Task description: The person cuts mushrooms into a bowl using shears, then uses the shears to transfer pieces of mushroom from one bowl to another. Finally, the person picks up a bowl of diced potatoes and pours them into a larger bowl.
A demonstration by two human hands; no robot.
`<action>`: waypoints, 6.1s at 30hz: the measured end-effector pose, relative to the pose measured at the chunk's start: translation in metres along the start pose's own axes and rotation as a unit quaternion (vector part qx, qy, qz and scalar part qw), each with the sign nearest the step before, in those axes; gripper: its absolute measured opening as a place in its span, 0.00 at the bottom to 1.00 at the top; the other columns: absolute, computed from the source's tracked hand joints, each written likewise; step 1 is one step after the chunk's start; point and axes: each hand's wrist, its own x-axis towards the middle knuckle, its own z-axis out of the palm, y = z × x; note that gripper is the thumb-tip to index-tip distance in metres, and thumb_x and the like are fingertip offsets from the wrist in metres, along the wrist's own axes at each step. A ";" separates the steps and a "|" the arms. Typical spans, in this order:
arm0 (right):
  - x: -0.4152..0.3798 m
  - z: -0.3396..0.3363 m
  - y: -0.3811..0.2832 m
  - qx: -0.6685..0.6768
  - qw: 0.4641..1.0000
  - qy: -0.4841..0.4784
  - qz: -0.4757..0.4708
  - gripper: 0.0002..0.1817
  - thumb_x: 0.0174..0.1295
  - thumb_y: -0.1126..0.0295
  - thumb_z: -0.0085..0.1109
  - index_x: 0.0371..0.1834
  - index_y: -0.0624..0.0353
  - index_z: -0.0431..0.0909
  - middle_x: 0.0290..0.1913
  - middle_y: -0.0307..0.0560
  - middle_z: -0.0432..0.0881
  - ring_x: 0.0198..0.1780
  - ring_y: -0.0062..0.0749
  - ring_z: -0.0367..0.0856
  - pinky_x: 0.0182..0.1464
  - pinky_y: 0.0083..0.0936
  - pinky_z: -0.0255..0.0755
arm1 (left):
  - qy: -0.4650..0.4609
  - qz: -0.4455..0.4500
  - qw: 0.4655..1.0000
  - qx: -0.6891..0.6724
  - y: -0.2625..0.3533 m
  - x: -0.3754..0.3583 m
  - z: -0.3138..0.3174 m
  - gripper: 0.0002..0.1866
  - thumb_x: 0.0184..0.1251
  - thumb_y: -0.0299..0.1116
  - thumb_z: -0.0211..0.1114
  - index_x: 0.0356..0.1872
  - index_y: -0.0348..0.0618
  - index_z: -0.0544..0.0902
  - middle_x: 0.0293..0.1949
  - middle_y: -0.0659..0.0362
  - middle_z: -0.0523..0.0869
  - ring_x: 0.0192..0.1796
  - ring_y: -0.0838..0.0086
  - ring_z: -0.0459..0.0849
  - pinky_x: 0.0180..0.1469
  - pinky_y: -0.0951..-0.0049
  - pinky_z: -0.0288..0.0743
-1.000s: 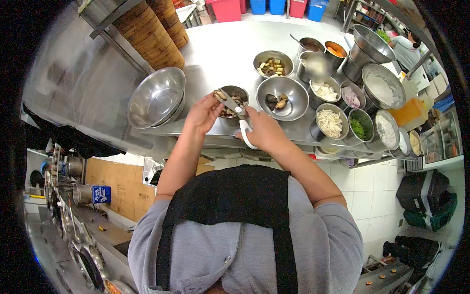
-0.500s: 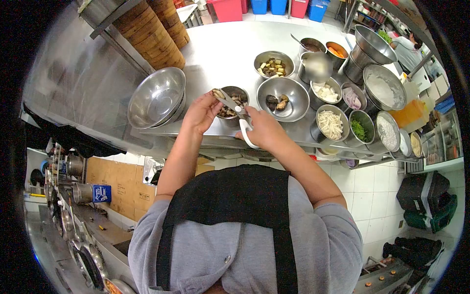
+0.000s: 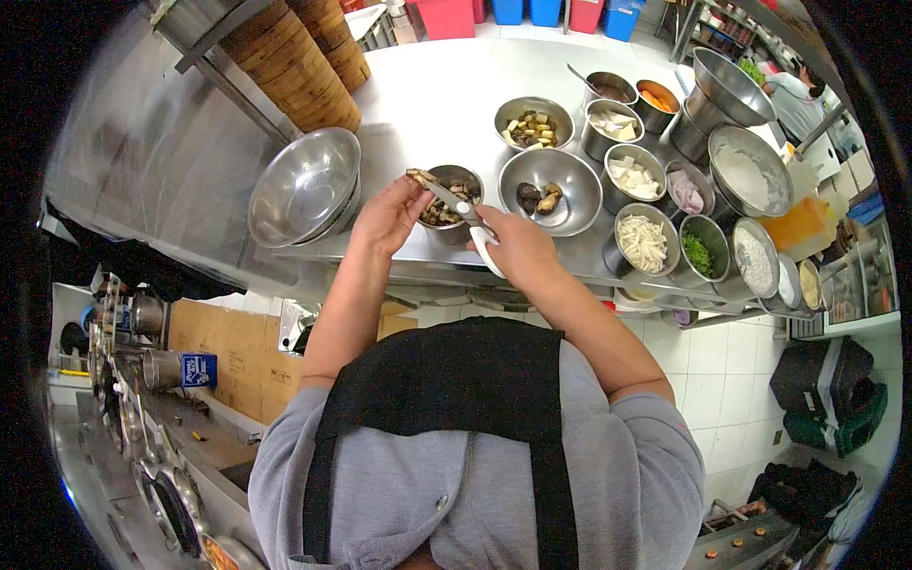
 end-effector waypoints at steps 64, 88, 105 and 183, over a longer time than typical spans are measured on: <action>0.000 -0.009 0.002 0.107 0.986 -0.106 0.071 0.40 0.46 0.58 0.72 0.61 0.63 0.66 0.46 0.55 0.78 0.44 0.38 0.79 0.48 0.28 0.72 | -0.027 -0.006 0.999 0.024 -0.005 0.008 0.001 0.06 0.69 0.28 0.53 0.40 0.35 0.75 0.38 0.57 0.81 0.40 0.75 0.80 0.44 0.78 0.78; 0.003 -0.005 -0.005 0.023 0.999 -0.030 0.013 0.32 0.48 0.60 0.71 0.56 0.59 0.71 0.40 0.57 0.80 0.36 0.44 0.81 0.39 0.33 0.72 | 0.004 0.003 1.000 0.006 -0.008 -0.001 -0.005 0.06 0.68 0.26 0.55 0.39 0.33 0.75 0.36 0.56 0.81 0.36 0.74 0.81 0.42 0.77 0.79; -0.001 -0.009 -0.012 0.049 0.993 -0.091 0.051 0.41 0.43 0.56 0.74 0.59 0.64 0.68 0.42 0.56 0.79 0.39 0.39 0.80 0.42 0.30 0.74 | 0.005 0.007 1.000 0.010 -0.010 0.003 -0.009 0.07 0.70 0.29 0.54 0.42 0.35 0.76 0.36 0.57 0.81 0.36 0.76 0.80 0.41 0.77 0.77; -0.074 -0.080 0.030 0.300 0.938 0.052 0.168 0.30 0.53 0.70 0.68 0.59 0.62 0.67 0.35 0.39 0.77 0.37 0.20 0.75 0.40 0.18 0.70 | 0.024 0.350 0.494 0.796 -0.028 0.029 0.038 0.11 0.57 0.30 0.60 0.42 0.50 0.83 0.38 0.55 0.82 0.45 0.60 0.79 0.53 0.57 0.67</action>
